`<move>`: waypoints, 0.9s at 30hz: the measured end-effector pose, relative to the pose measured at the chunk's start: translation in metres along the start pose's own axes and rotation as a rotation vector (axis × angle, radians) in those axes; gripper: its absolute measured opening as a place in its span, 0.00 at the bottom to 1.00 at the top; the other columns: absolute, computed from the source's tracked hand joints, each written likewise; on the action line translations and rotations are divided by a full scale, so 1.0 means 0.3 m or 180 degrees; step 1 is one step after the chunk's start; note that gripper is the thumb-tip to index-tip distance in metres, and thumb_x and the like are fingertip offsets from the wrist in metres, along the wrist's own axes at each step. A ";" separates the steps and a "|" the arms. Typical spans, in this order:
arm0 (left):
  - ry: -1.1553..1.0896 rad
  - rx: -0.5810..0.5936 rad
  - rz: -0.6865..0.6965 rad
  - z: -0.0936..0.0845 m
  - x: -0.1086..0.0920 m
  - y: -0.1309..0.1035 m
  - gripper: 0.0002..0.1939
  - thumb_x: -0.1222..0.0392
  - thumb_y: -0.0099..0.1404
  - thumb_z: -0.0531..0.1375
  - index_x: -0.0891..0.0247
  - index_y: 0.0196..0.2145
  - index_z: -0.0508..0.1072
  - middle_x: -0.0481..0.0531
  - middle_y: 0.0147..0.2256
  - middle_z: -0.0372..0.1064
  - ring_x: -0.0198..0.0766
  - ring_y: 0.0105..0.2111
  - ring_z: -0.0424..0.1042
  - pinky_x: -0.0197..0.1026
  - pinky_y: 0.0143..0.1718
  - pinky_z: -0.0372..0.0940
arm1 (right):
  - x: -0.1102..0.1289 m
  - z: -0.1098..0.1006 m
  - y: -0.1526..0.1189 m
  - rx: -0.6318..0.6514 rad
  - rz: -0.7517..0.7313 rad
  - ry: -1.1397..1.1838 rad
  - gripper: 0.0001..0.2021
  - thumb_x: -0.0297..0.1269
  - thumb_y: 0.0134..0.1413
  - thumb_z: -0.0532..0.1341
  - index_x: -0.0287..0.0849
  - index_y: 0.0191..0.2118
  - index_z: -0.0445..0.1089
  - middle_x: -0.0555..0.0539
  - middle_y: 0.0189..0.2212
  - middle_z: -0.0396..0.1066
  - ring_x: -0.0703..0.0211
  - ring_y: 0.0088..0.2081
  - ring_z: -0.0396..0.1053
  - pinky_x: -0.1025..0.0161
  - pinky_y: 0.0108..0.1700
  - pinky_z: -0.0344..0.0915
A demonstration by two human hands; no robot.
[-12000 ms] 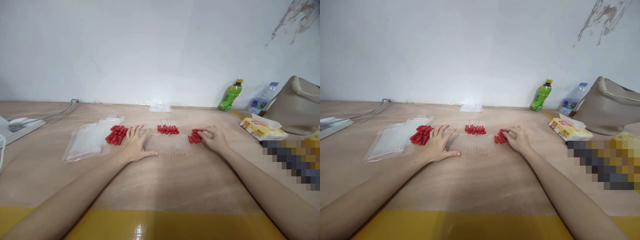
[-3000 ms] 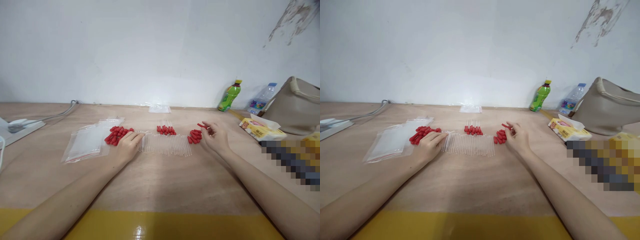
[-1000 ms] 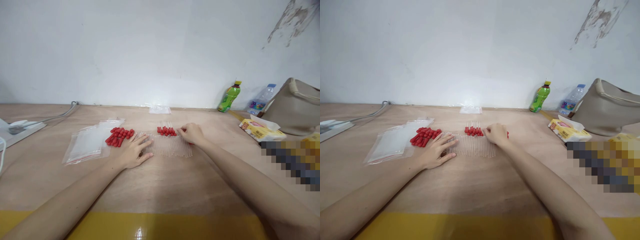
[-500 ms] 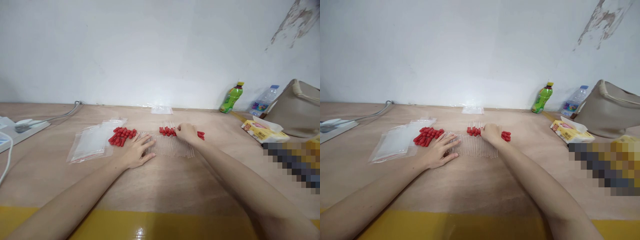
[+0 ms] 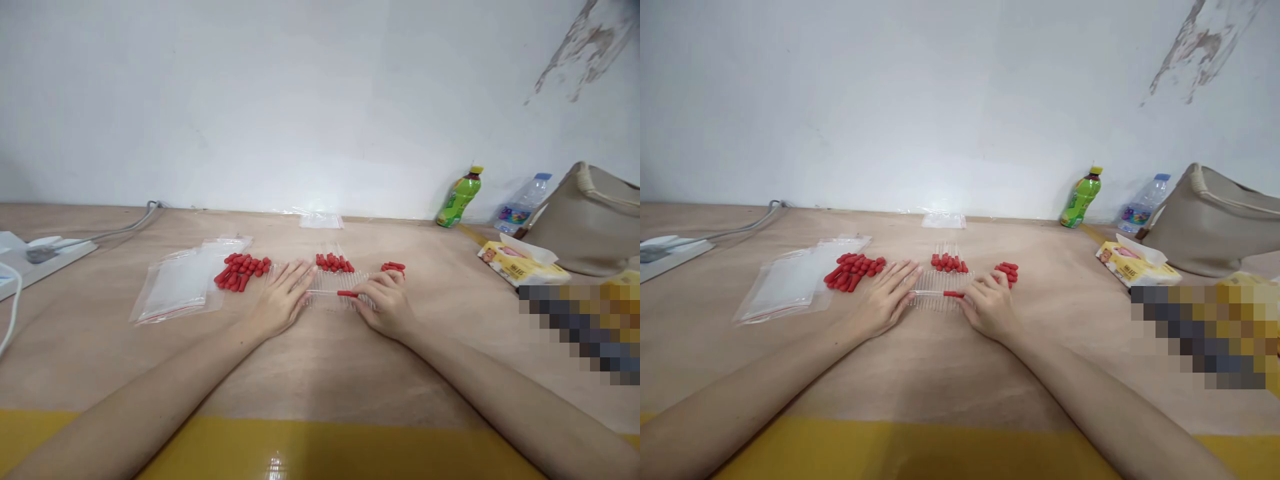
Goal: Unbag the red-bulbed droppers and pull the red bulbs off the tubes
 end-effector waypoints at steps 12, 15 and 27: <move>-0.0141 -0.0348 0.0570 -0.002 -0.070 0.013 0.09 0.64 0.64 0.53 0.67 0.39 0.72 0.55 0.42 0.72 0.41 0.46 0.69 0.49 0.51 0.64 | 0.061 0.048 0.007 0.0168 -0.0173 -0.0045 0.13 0.41 0.53 0.58 0.44 0.44 0.68 0.47 0.39 0.73 0.57 0.41 0.65 0.54 0.48 0.50; -0.0163 -0.0379 0.0611 -0.005 -0.077 0.014 0.09 0.64 0.64 0.53 0.67 0.38 0.72 0.55 0.41 0.72 0.41 0.45 0.69 0.48 0.51 0.64 | 0.074 0.072 0.014 0.0208 -0.0283 -0.0041 0.12 0.40 0.54 0.57 0.45 0.44 0.69 0.48 0.38 0.74 0.58 0.41 0.66 0.53 0.50 0.50; -0.0277 -0.0556 0.0827 -0.011 -0.100 0.001 0.07 0.67 0.63 0.53 0.68 0.38 0.70 0.55 0.40 0.72 0.40 0.47 0.68 0.46 0.52 0.65 | 0.118 0.068 0.015 -0.0026 -0.0857 0.0298 0.07 0.34 0.55 0.57 0.40 0.37 0.71 0.48 0.31 0.75 0.61 0.36 0.69 0.63 0.40 0.67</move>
Point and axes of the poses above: each hand's wrist, its own y-axis towards the middle knuckle, its own z-axis out of the palm, x = y × z, the point moved 6 cm from there along y, towards the middle knuckle
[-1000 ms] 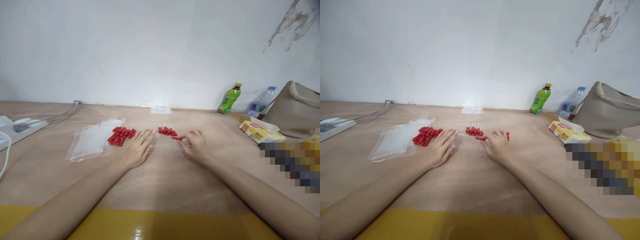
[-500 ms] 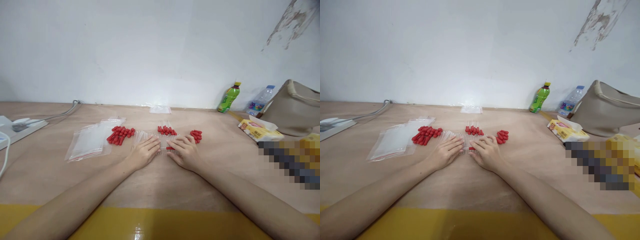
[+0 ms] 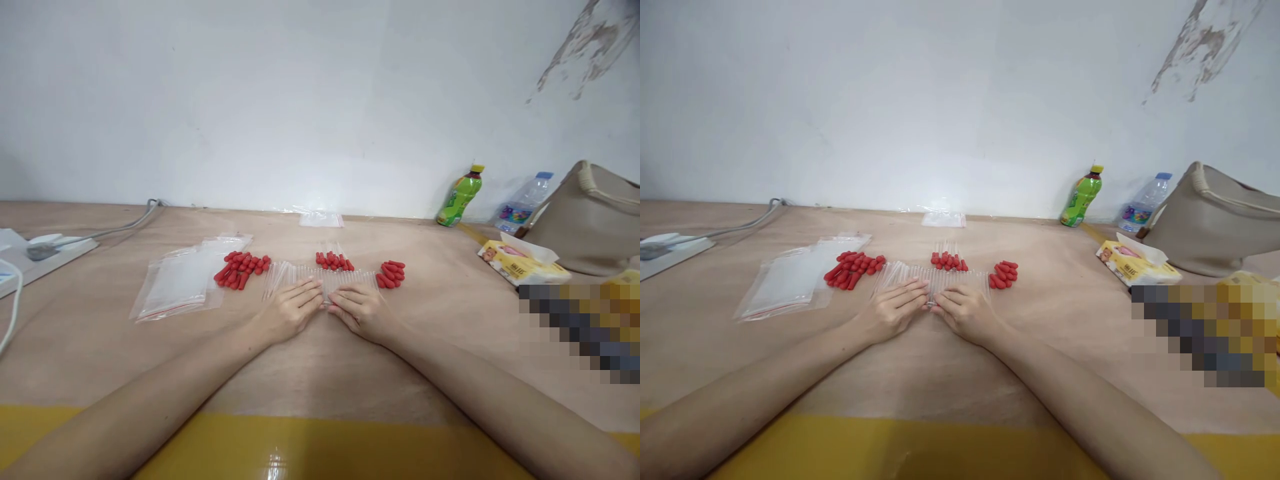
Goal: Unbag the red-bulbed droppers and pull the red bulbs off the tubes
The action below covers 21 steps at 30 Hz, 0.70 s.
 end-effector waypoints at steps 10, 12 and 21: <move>-0.0105 -0.0051 -0.0035 -0.005 -0.007 -0.005 0.07 0.68 0.63 0.52 0.67 0.37 0.70 0.54 0.35 0.73 0.39 0.45 0.70 0.49 0.54 0.62 | 0.022 -0.025 -0.001 -0.0138 -0.0354 -0.0051 0.09 0.30 0.54 0.57 0.37 0.40 0.71 0.44 0.34 0.75 0.57 0.41 0.71 0.61 0.45 0.71; -0.0128 -0.0071 -0.0031 -0.003 -0.007 -0.009 0.07 0.68 0.62 0.53 0.67 0.37 0.70 0.54 0.35 0.73 0.39 0.44 0.70 0.50 0.54 0.62 | 0.025 -0.026 -0.004 -0.0131 -0.0404 -0.0115 0.09 0.30 0.54 0.57 0.37 0.41 0.70 0.44 0.35 0.74 0.57 0.42 0.71 0.61 0.46 0.71; -0.0213 -0.0085 -0.0030 -0.004 -0.006 -0.013 0.07 0.68 0.62 0.53 0.67 0.37 0.69 0.53 0.34 0.73 0.38 0.43 0.71 0.49 0.55 0.61 | 0.036 -0.039 -0.016 -0.0075 -0.0668 -0.0416 0.10 0.30 0.55 0.57 0.36 0.42 0.70 0.43 0.37 0.74 0.56 0.45 0.69 0.61 0.49 0.70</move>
Point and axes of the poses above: each hand's wrist, its own y-axis towards the middle knuckle, its own z-axis out of the palm, x = y × z, the point moved 6 cm from there along y, towards the middle knuckle
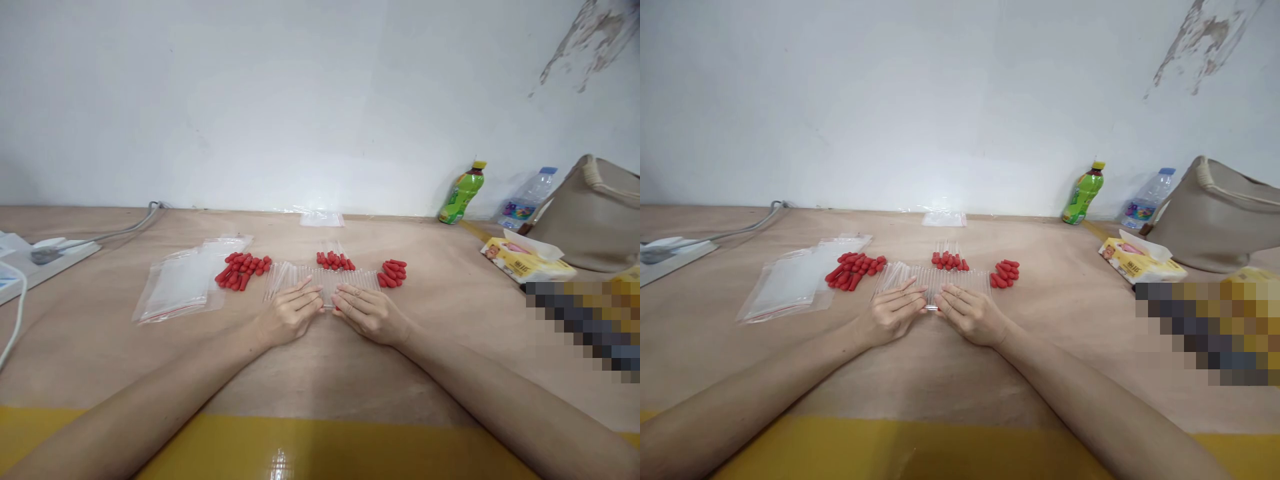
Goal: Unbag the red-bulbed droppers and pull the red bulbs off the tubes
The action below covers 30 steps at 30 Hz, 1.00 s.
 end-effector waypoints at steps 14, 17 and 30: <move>-0.0212 0.0052 -0.0146 -0.008 0.011 -0.014 0.07 0.68 0.62 0.53 0.66 0.36 0.70 0.54 0.36 0.73 0.38 0.44 0.70 0.49 0.54 0.61 | -0.009 -0.026 -0.026 0.0044 -0.0126 0.0073 0.12 0.25 0.56 0.52 0.35 0.43 0.70 0.43 0.38 0.74 0.56 0.46 0.68 0.60 0.48 0.69; -0.0187 -0.0010 -0.0340 -0.030 0.038 -0.029 0.07 0.68 0.62 0.53 0.65 0.37 0.69 0.52 0.35 0.73 0.38 0.43 0.70 0.48 0.53 0.62 | -0.043 -0.044 -0.056 -0.0030 -0.0022 0.0045 0.13 0.26 0.57 0.52 0.37 0.44 0.69 0.44 0.39 0.73 0.57 0.47 0.68 0.59 0.48 0.68; 0.0573 0.0238 -0.1726 -0.028 0.224 -0.070 0.16 0.67 0.63 0.48 0.65 0.48 0.67 0.54 0.32 0.60 0.35 0.32 0.64 0.36 0.30 0.64 | -0.440 -0.148 -0.239 -0.0585 0.2851 0.0004 0.12 0.41 0.52 0.57 0.40 0.39 0.69 0.47 0.28 0.69 0.64 0.24 0.63 0.64 0.27 0.61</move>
Point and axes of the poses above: each hand's wrist, its own y-axis towards the middle knuckle, its own z-axis out of the palm, x = y × z, the point moved 6 cm from there along y, towards the middle knuckle
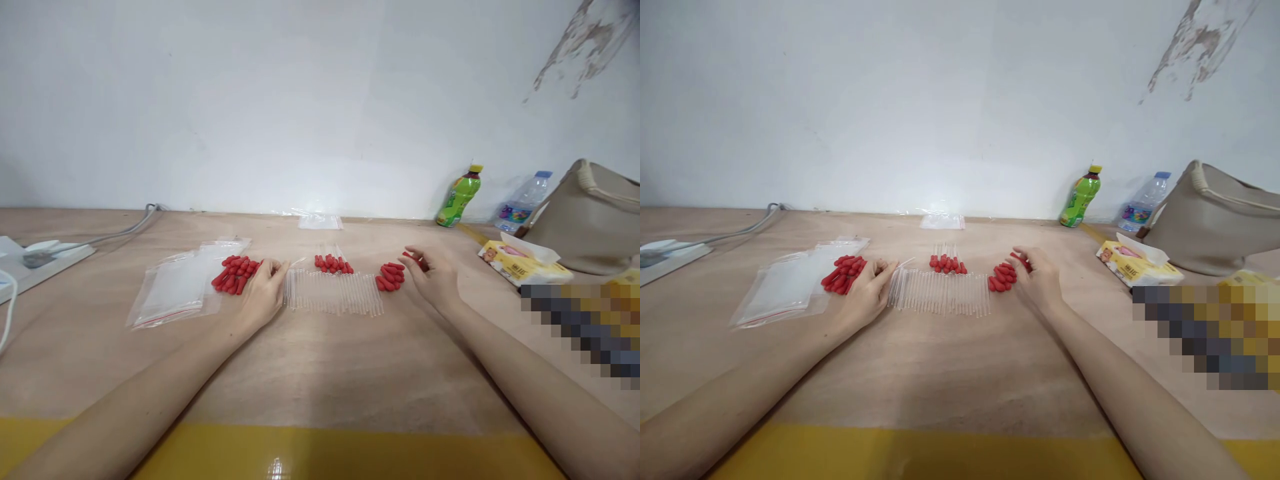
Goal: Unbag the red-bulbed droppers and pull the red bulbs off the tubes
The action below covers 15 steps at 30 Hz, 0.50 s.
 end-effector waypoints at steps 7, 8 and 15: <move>-0.0187 -0.0296 0.0366 0.003 -0.034 0.009 0.12 0.68 0.63 0.49 0.64 0.40 0.70 0.52 0.31 0.66 0.34 0.31 0.67 0.36 0.33 0.65 | -0.208 0.022 -0.012 -0.0036 0.1514 0.0385 0.13 0.42 0.45 0.59 0.37 0.34 0.69 0.51 0.19 0.63 0.67 0.19 0.57 0.67 0.22 0.55; -0.0174 -0.0293 0.0448 0.003 -0.043 0.009 0.11 0.68 0.63 0.50 0.64 0.39 0.70 0.52 0.31 0.67 0.35 0.31 0.67 0.36 0.33 0.65 | -0.221 0.032 -0.018 0.0040 0.1648 0.0486 0.14 0.41 0.45 0.58 0.37 0.35 0.70 0.51 0.19 0.64 0.66 0.20 0.59 0.67 0.23 0.57; -0.0367 0.0109 0.0686 0.021 -0.090 -0.003 0.12 0.65 0.62 0.52 0.67 0.43 0.69 0.55 0.34 0.68 0.37 0.34 0.68 0.38 0.35 0.66 | -0.283 0.093 -0.033 0.0268 0.1992 0.0914 0.18 0.41 0.41 0.61 0.36 0.39 0.70 0.47 0.24 0.69 0.63 0.24 0.65 0.66 0.26 0.61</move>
Point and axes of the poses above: each hand's wrist, its own y-axis towards the middle knuckle, its own z-axis out of the palm, x = y × z, the point moved 6 cm from there along y, towards the middle knuckle
